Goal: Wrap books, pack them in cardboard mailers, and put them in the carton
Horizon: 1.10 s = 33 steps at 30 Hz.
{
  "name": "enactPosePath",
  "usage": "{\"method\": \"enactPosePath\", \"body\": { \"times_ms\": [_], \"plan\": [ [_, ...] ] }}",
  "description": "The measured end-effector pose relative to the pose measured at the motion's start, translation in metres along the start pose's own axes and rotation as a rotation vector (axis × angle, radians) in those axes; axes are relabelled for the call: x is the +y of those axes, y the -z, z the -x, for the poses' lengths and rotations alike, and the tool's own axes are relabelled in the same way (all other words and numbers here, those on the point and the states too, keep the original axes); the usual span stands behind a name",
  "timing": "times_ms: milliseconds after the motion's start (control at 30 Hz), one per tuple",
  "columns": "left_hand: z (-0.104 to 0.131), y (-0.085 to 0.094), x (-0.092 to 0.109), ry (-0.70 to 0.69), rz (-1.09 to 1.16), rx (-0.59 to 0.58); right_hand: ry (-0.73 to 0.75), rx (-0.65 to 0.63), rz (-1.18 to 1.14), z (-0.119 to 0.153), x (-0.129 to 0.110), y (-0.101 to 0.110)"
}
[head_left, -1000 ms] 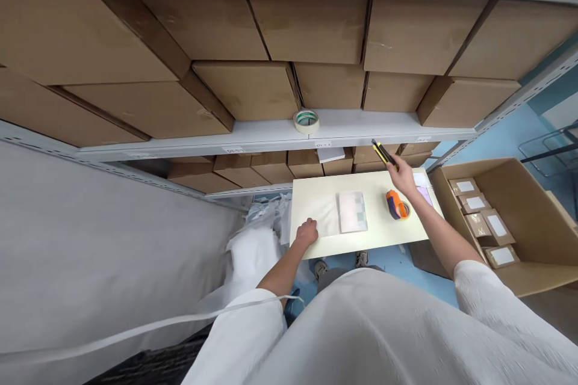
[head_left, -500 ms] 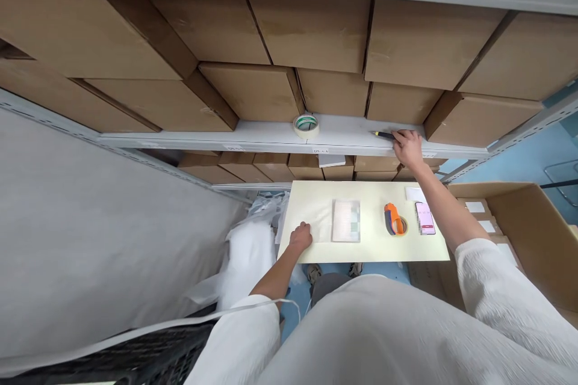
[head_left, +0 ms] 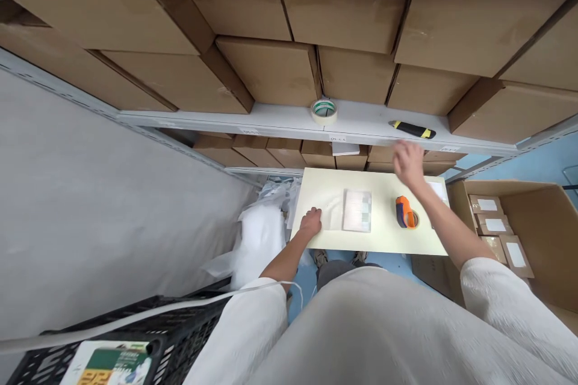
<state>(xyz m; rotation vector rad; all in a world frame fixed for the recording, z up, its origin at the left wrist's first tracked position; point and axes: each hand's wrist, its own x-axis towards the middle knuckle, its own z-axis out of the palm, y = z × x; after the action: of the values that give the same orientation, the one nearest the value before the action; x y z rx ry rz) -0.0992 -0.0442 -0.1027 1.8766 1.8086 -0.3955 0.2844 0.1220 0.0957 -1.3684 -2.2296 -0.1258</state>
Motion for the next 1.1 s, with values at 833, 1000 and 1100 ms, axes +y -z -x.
{"method": "enactPosePath", "body": {
  "times_ms": [833, 1000, 1100],
  "plan": [
    [-0.057, -0.035, -0.034, -0.19, 0.202, 0.204, -0.06, -0.933, 0.109, 0.141, -0.178, -0.225],
    [-0.059, -0.031, -0.054, -0.256, 0.184, 0.217, -0.051, -0.931, 0.117, 0.139, -0.178, -0.224],
    [-0.062, -0.03, -0.061, -0.274, 0.182, 0.217, -0.051, -0.939, 0.134, 0.139, -0.177, -0.225]
  ]
}}
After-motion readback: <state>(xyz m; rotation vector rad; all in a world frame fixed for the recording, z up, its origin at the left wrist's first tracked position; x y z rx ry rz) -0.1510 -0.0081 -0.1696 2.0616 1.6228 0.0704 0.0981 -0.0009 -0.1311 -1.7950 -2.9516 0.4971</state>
